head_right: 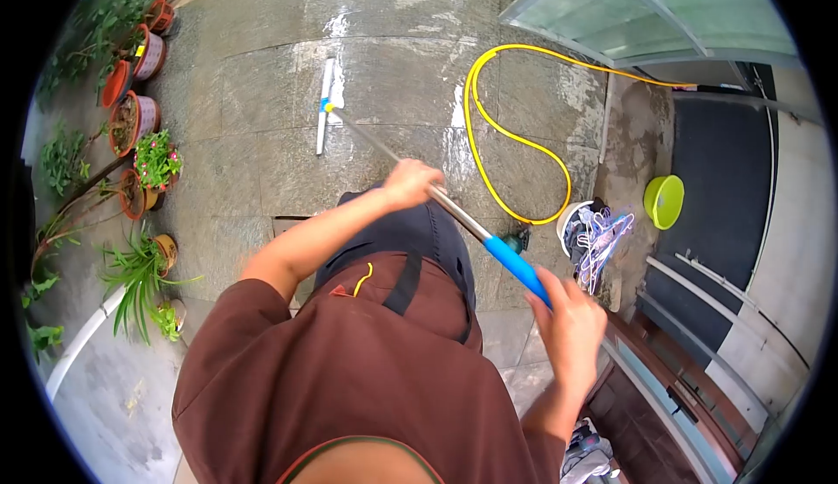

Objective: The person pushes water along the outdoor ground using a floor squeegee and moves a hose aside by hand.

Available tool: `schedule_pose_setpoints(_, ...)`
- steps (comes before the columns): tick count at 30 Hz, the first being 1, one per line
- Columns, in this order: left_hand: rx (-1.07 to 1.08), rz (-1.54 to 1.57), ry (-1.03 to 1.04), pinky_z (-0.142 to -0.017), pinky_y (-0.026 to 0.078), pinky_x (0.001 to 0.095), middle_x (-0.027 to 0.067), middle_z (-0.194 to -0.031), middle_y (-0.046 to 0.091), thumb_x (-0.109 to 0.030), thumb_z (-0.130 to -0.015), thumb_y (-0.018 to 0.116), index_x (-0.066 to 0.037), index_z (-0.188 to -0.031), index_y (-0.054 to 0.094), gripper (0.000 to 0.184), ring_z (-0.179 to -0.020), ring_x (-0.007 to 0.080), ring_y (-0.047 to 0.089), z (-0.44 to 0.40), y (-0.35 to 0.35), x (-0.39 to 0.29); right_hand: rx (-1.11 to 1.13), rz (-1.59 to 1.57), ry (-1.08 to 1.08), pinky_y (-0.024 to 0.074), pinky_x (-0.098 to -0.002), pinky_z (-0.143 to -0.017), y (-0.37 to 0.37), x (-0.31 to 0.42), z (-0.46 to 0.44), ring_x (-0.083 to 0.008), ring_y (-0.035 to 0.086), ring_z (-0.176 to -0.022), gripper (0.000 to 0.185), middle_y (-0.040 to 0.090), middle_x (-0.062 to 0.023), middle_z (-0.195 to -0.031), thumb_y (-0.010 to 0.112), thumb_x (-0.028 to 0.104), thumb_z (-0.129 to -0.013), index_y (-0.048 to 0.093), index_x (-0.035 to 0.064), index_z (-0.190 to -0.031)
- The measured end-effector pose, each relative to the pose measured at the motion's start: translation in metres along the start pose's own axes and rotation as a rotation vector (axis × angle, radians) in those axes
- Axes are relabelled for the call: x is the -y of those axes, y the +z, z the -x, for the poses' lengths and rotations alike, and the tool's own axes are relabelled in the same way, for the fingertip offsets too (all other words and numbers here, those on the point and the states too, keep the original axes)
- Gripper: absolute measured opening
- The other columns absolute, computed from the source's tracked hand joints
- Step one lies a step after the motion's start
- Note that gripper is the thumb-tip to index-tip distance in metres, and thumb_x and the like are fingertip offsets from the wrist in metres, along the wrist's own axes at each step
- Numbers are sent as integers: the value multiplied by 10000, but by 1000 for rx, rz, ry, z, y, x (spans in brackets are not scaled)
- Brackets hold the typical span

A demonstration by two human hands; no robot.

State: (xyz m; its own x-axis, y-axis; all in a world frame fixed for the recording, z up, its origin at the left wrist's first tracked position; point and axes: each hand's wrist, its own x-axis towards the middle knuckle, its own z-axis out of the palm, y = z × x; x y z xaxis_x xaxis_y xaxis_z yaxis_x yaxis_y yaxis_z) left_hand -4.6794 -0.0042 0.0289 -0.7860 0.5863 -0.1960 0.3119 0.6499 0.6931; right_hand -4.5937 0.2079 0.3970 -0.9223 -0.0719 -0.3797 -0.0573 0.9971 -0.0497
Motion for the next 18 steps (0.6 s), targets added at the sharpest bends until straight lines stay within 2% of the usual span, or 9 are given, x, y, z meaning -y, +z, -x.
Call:
schedule_pose_setpoints(2, 86, 78, 98, -781, 517, 482, 114, -794, 686, -251, -757, 747, -169, -939, 690, 208, -863, 352, 664, -23, 16, -44, 48, -59, 125, 525, -398, -689, -24, -18, 28, -353, 674, -798, 364, 696, -147, -933, 770, 149, -775, 689, 104, -1127)
schedule_pose_setpoints(3, 146, 118, 129, -758, 524, 472, 114, -799, 685, -213, -696, 765, -174, -957, 686, 275, -861, 353, 666, -36, 22, -71, 58, -73, 171, 525, -400, -705, -37, -24, 42, -364, 675, -803, 363, 697, -166, -955, 753, 120, -782, 689, 84, -1137)
schedule_pose_setpoints(4, 182, 176, 190, -755, 526, 471, 109, -790, 679, -240, -718, 738, -178, -953, 683, 249, -853, 364, 661, -48, 39, -92, 67, -89, 217, 526, -402, -722, -45, -31, 57, -375, 676, -807, 363, 699, -185, -978, 736, 90, -788, 690, 65, -1148)
schedule_pose_setpoints(6, 236, 195, 377, -762, 503, 473, 98, -769, 670, -293, -751, 700, -185, -917, 670, 199, -843, 348, 660, -71, 72, -128, -41, -18, 149, 511, -434, -665, -43, -54, 88, -368, 664, -759, 385, 683, -176, -908, 760, 119, -773, 701, 98, -1154)
schedule_pose_setpoints(8, 266, 41, 506, -772, 475, 460, 67, -743, 665, -336, -780, 667, -192, -862, 652, 167, -817, 312, 668, -85, 68, -157, 19, -102, 324, 522, -419, -709, -41, -60, 98, -372, 676, -786, 380, 687, -209, -914, 732, 83, -788, 696, 66, -1166)
schedule_pose_setpoints(10, 261, -71, 493, -776, 462, 449, 48, -753, 669, -333, -777, 671, -194, -843, 646, 156, -844, 279, 671, -102, 76, -162, 85, -148, 505, 530, -392, -786, -35, -65, 103, -354, 705, -862, 350, 702, -236, -975, 683, 33, -811, 688, 8, -1160)
schedule_pose_setpoints(11, 260, -125, 492, -778, 455, 443, 39, -758, 671, -331, -775, 674, -195, -833, 643, 151, -857, 262, 673, -107, 80, -164, -42, -125, 370, 524, -439, -663, -13, -79, 109, -387, 669, -751, 392, 678, -215, -864, 738, 97, -798, 695, 94, -1188)
schedule_pose_setpoints(14, 165, -197, 405, -776, 468, 440, 30, -807, 678, -306, -783, 664, -187, -841, 656, 133, -908, 242, 666, -127, 84, -135, -72, -130, 357, 530, -424, -684, 23, -83, 83, -366, 685, -773, 358, 696, -202, -905, 710, 103, -840, 691, 93, -1197)
schedule_pose_setpoints(18, 50, -382, 127, -816, 497, 430, 58, -879, 682, -171, -792, 622, -142, -831, 681, 77, -938, 257, 660, -180, 79, -71, -171, -274, 373, 536, -436, -668, 95, -81, 17, -356, 694, -774, 356, 712, -172, -916, 709, 184, -869, 680, 119, -1218)
